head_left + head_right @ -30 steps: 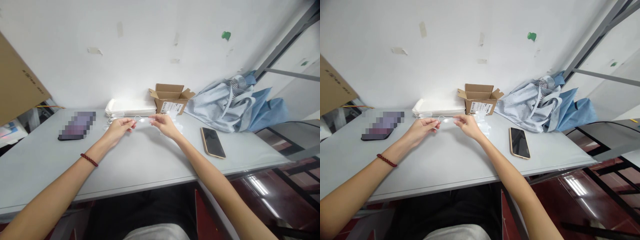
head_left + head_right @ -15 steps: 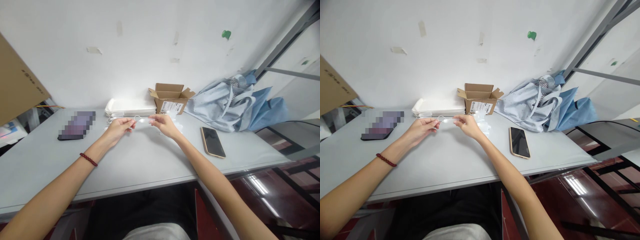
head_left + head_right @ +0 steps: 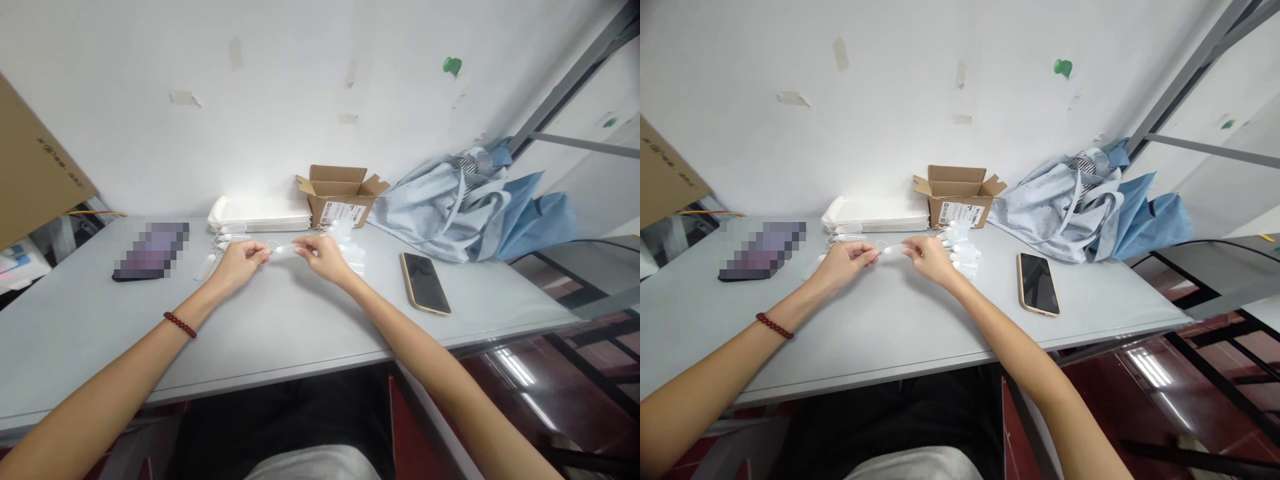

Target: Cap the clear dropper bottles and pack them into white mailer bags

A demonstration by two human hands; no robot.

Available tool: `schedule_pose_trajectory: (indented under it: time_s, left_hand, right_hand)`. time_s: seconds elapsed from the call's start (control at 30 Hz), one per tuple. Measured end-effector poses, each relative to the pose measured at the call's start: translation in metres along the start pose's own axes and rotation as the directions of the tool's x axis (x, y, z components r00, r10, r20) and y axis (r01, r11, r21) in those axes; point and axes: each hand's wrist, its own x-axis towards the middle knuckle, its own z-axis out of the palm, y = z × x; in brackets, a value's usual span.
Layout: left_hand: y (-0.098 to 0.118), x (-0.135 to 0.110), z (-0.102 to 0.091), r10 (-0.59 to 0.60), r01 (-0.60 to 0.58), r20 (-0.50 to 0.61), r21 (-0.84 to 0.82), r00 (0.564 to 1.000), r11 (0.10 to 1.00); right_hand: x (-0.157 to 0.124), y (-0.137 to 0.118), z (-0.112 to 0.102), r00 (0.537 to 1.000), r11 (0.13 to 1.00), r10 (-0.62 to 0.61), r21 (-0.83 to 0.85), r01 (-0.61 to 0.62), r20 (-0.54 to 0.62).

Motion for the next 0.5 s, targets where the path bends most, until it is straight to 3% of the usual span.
schedule_pose_trajectory:
  time_s: [0.5]
  left_hand:
    - [0.001, -0.0004, -0.0002, -0.005, 0.006, 0.032, -0.016, 0.999, 1.0]
  right_hand:
    - [-0.0004, -0.0026, 0.0016, 1.0, 1.0, 0.002, 0.021, -0.002, 0.004]
